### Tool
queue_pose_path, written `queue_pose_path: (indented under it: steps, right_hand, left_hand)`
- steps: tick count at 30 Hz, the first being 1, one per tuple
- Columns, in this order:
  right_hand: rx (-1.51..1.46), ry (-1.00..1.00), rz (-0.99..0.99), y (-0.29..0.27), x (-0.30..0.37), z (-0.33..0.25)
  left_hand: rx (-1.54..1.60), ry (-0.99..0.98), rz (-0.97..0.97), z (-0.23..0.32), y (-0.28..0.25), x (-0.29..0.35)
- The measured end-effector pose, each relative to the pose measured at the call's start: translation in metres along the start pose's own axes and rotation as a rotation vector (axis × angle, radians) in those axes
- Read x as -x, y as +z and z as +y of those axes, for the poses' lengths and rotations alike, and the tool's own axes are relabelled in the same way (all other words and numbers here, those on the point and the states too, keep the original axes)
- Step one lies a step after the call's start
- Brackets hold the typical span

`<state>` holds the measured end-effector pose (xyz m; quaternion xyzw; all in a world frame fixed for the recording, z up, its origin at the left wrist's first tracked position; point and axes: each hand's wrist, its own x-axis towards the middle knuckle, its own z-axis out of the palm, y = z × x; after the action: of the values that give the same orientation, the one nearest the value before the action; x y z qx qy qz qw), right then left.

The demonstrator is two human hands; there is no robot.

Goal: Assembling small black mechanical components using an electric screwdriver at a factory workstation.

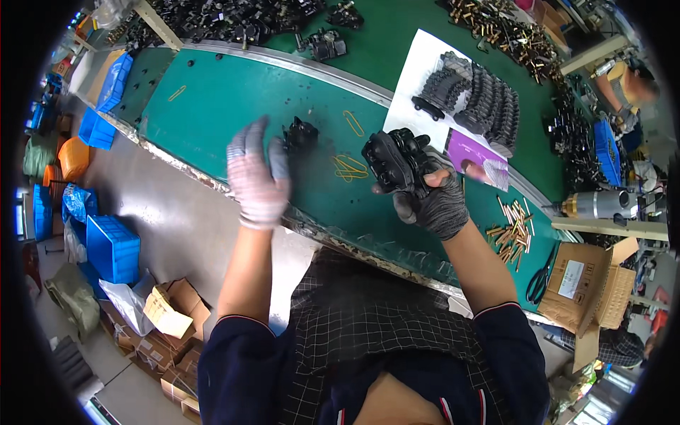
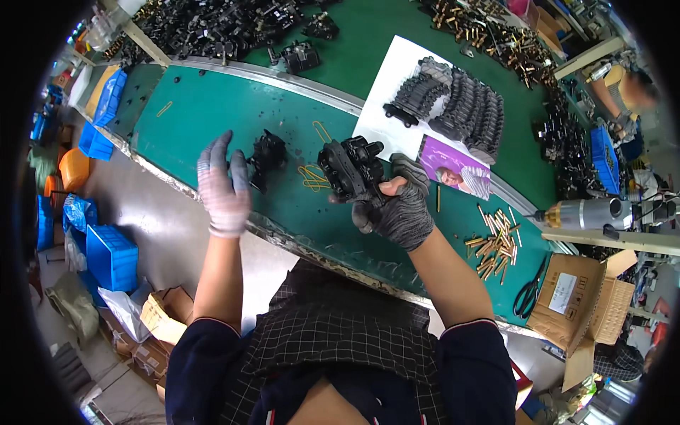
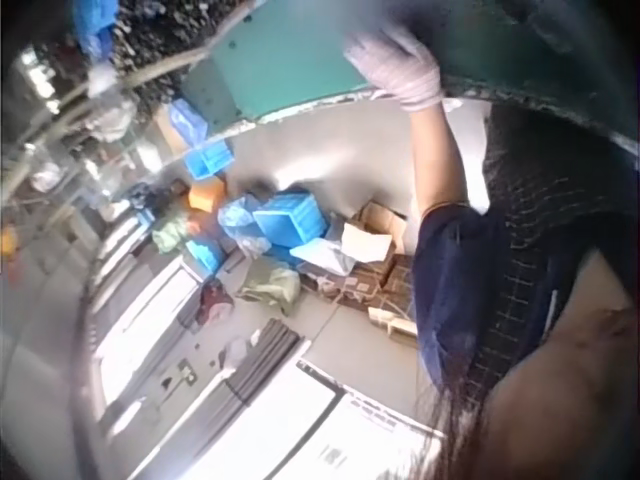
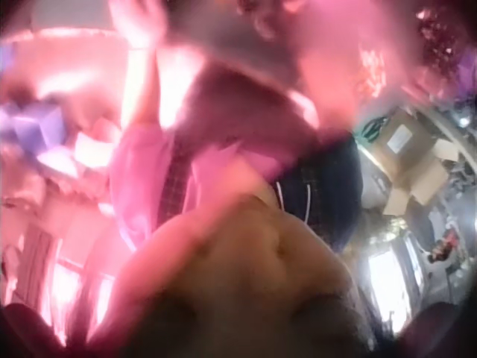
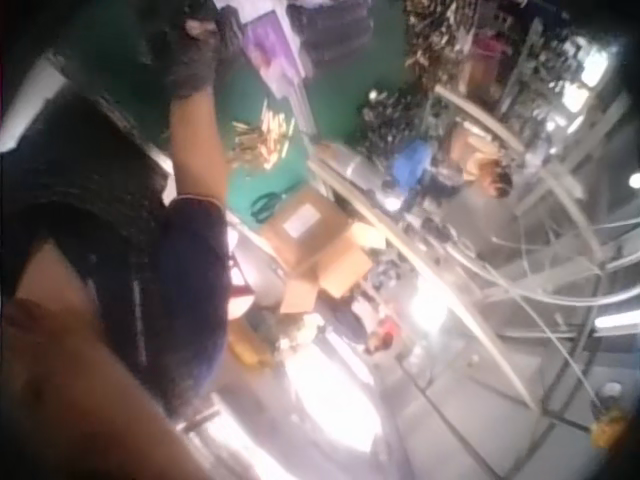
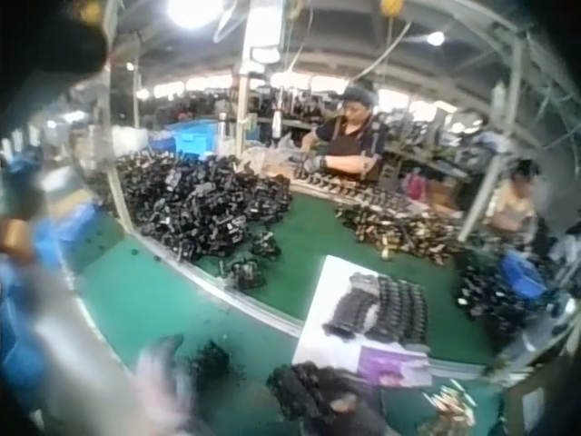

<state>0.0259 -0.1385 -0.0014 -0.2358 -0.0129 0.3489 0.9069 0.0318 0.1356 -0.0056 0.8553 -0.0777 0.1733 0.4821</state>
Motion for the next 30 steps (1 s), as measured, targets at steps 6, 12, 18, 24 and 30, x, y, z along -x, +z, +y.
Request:
queue_pose_path:
  steps: [6,12,18,24,30]
  right_hand:
    - [0.723,-0.103,0.123,0.032,0.027,0.007]
    - [1.716,-1.039,0.631,0.044,0.099,-0.065]
    - [1.252,-1.193,0.734,-0.010,0.136,-0.262]
    - [0.971,-0.791,0.245,0.028,0.034,-0.174]
    - [0.416,-0.771,-0.109,0.039,0.015,-0.077]
  left_hand:
    - [1.547,-0.699,-0.264,0.090,0.066,0.017]
    - [1.963,-1.017,-0.568,0.075,0.092,0.019]
    - [2.098,-1.186,-0.713,0.088,0.120,0.008]
    - [1.792,-1.143,-0.489,0.083,0.139,0.008]
    - [1.687,-1.150,-0.561,0.082,0.140,0.014]
